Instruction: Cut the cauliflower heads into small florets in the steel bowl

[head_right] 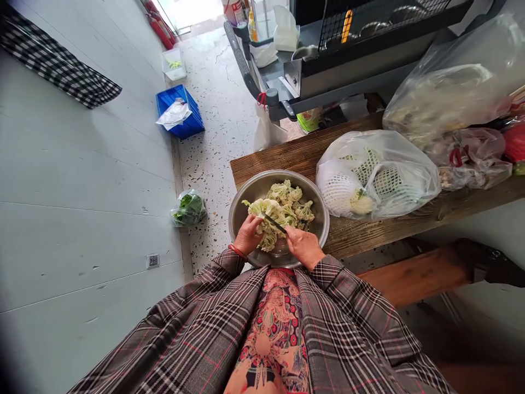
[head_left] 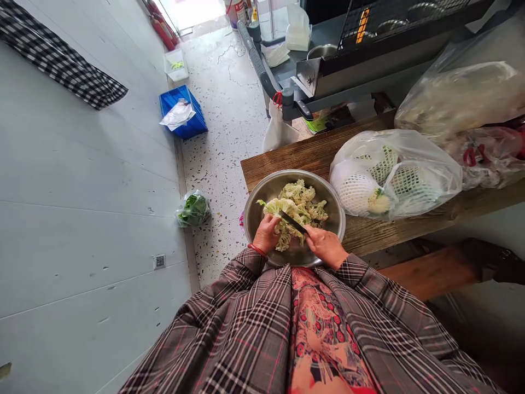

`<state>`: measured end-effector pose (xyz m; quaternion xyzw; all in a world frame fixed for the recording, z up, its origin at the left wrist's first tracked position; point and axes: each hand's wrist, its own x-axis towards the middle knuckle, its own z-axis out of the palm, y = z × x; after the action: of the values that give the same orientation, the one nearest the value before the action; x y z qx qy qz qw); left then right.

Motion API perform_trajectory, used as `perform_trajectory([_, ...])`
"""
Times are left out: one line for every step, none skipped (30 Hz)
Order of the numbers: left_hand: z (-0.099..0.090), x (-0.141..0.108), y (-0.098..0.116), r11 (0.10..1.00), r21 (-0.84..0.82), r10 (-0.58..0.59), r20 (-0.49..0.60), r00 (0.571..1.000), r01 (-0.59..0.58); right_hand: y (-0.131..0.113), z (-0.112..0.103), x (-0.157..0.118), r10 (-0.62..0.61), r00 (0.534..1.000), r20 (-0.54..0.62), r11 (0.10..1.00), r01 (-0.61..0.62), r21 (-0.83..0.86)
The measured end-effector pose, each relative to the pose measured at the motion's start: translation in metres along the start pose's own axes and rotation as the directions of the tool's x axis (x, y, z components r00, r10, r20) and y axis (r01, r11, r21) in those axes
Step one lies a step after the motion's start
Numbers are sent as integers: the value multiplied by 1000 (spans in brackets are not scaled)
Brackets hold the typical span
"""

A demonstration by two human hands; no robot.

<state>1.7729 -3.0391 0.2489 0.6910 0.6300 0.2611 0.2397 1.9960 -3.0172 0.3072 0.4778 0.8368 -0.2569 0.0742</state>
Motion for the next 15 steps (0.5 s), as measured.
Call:
perform_trajectory([2, -1, -1, 1000, 5, 5, 1, 1000, -5, -2, 0, 0, 11, 1000, 15, 1000, -11, -7])
perform_trajectory([3, -2, -1, 1000, 9, 6, 0, 1000, -6, -5, 1, 2, 26, 999, 30, 1000, -26, -10])
perform_trajectory([5, -3, -1, 1000, 13, 6, 1, 1000, -6, -8, 2, 4, 43, 998, 42, 999, -43, -10])
perform_trajectory([7, -4, -1, 1000, 17, 8, 7, 1000, -8, -11, 3, 7, 59, 997, 52, 998, -59, -6])
perform_trajectory([9, -5, 0, 1000, 20, 8, 16, 1000, -8, -15, 4, 11, 74, 996, 59, 997, -74, -1])
perform_trajectory([11, -6, 0, 1000, 23, 4, 23, 1000, -5, -18, 5, 15, 83, 994, 64, 996, -84, 5])
perform_trajectory([12, -7, 1, 1000, 24, -1, 28, 1000, 0, -21, 6, 18, 87, 994, 70, 996, -88, 11])
perform_trajectory([12, -8, 1, 1000, 24, -5, 30, 1000, 5, -23, 7, 21, 88, 993, 73, 996, -90, 16])
perform_trajectory([12, -8, 0, 1000, 24, -12, 27, 1000, 11, -24, 9, 22, 91, 993, 75, 995, -93, 20])
perform_trajectory([11, -8, 0, 999, 26, -20, 18, 1000, 20, -25, 11, 21, 95, 993, 75, 995, -97, 21])
perform_trajectory([11, -8, -2, 999, 28, -29, 8, 1000, 29, -24, 13, 19, 97, 992, 76, 995, -99, 22])
perform_trajectory([9, -7, -3, 999, 33, -40, -2, 999, 40, -23, 15, 16, 99, 992, 81, 995, -101, 22])
perform_trajectory([8, -7, -4, 998, 39, -53, -14, 999, 53, -22, 18, 13, 100, 991, 89, 995, -102, 21])
perform_trajectory([7, -6, -5, 997, 44, -63, -23, 998, 64, -21, 20, 10, 99, 990, 101, 995, -101, 22])
perform_trajectory([7, -6, -5, 997, 46, -68, -24, 997, 69, -19, 23, 8, 99, 989, 112, 994, -103, 24])
